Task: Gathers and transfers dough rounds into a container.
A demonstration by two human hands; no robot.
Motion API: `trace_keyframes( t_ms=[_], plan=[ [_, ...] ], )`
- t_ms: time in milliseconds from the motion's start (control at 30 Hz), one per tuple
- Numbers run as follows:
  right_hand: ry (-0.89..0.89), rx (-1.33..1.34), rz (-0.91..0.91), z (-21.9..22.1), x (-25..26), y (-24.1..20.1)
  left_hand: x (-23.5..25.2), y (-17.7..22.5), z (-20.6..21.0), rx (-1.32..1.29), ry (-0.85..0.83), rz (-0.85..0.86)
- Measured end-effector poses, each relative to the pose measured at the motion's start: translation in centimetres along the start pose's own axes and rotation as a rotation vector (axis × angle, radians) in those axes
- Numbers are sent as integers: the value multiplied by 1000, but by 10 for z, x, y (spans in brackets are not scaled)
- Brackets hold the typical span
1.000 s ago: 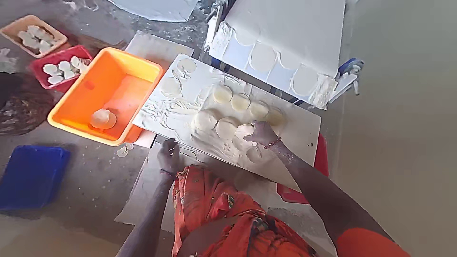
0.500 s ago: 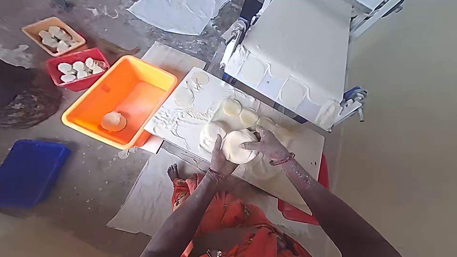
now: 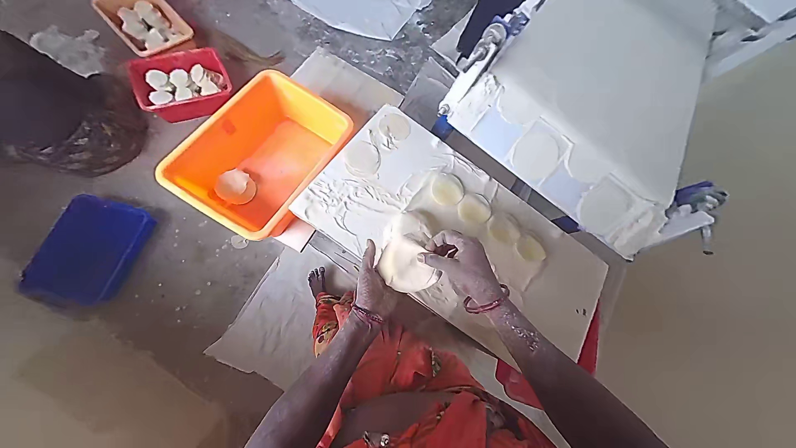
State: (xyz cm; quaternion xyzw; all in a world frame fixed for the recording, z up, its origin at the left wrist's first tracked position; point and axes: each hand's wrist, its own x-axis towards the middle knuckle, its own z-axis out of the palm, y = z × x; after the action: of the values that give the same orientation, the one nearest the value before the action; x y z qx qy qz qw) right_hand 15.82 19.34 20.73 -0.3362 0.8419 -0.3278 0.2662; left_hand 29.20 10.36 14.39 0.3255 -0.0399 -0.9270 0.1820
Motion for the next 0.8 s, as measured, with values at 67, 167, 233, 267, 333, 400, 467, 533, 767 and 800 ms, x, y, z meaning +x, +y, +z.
trace_keyframes(
  t_ms=[67,167,233,267,333,400,467,533,767,800],
  plan=[
    [-24,17,16,4,10,-6,1,15,-7,-2,8,29],
    [-49,95,27,13,28,-12,4,35,-18,39,17,116],
    [-94,269,116,28,50,-14,7,54,-21,99,18,116],
    [-151,409,220,41,63,-18,9,66,-21,118,28,106],
    [-280,699,474,71,86,-37,15,92,-26,103,15,82],
    [-380,916,642,98,111,-59,29,121,-33,78,-3,98],
    [-431,973,645,123,139,-79,43,154,-42,59,27,140],
    [-450,931,596,147,171,-100,58,194,-43,65,128,199],
    [-573,583,402,273,304,-140,144,339,-111,580,343,353],
    [-600,520,401,292,318,-138,154,349,-127,631,401,348]
  ],
)
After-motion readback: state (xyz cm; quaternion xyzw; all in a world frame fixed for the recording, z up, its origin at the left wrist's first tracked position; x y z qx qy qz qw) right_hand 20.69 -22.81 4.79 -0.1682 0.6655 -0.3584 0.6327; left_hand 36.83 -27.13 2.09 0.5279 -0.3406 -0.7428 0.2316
